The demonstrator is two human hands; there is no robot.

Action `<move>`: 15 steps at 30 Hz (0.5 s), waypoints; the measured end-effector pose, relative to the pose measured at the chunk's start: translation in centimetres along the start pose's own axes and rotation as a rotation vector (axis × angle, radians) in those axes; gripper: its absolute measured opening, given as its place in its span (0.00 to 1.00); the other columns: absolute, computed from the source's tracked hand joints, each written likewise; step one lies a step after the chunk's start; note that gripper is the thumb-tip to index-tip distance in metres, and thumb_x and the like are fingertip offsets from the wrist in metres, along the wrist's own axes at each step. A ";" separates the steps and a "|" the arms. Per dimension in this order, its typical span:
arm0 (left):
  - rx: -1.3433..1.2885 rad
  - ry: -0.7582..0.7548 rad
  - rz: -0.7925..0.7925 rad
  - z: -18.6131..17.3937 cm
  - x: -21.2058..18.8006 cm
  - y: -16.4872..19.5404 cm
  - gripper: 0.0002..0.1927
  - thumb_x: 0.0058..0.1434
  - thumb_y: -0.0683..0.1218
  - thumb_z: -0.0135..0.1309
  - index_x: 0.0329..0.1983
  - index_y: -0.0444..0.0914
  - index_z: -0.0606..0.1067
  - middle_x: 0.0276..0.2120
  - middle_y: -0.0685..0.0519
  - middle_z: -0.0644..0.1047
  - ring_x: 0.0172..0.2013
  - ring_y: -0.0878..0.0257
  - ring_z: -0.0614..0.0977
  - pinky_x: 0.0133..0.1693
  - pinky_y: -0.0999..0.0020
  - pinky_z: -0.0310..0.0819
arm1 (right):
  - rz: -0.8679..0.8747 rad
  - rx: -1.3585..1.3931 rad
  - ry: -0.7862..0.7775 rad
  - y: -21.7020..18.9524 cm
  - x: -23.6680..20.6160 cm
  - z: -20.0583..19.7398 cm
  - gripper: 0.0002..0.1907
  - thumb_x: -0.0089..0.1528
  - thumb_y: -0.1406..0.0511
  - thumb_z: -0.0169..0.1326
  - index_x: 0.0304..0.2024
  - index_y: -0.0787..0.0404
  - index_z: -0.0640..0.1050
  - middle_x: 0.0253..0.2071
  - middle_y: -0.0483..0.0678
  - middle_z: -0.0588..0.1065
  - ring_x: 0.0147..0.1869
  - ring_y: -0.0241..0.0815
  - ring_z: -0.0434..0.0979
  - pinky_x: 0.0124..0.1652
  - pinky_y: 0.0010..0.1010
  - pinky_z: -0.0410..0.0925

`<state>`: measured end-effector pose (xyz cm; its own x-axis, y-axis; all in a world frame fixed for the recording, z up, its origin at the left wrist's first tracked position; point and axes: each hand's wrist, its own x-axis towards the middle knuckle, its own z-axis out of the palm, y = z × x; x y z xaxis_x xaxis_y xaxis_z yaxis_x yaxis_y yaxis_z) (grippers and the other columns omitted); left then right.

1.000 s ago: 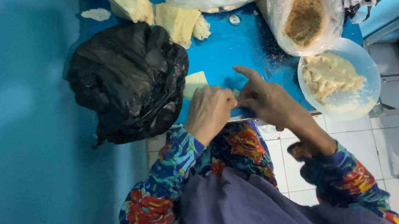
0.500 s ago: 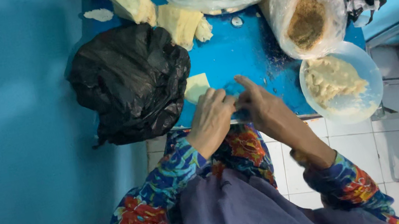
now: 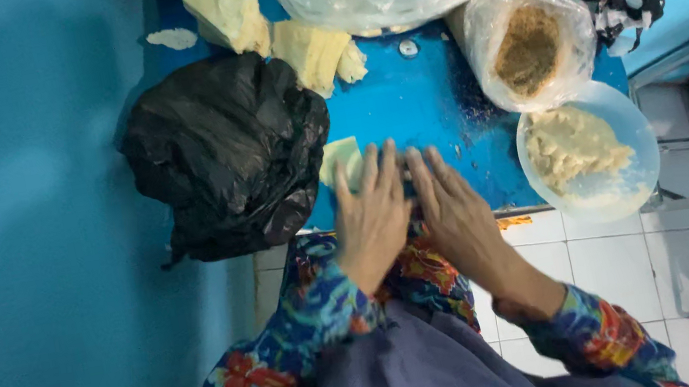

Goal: The person sits on the floor at a small blue table and shapes pieces of dough by hand, flattening each piece and placing a scoop of brown filling from a plastic-lined container onto it, then folding the dough over the filling. Finished pieces are set aside and a plate of already shaped dough pieces sits nearby.

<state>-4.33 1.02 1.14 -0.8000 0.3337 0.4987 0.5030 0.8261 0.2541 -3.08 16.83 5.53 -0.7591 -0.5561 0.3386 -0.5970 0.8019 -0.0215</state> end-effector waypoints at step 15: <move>-0.133 -0.050 -0.112 -1.3 1.9 -6.7 0.07 0.65 0.43 0.56 0.44 0.39 0.72 0.43 0.46 0.71 0.52 0.48 0.71 0.59 0.34 0.55 | 0.075 0.009 0.300 4.2 7.6 -7.0 0.39 0.68 0.77 0.54 0.76 0.66 0.51 0.71 0.66 0.64 0.71 0.65 0.67 0.69 0.45 0.64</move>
<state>-8.74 -4.46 1.46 -0.8673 0.2677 0.4197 0.4456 0.7933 0.4149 -9.57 17.48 14.61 -0.6914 -0.4053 0.5980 -0.5458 0.8354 -0.0648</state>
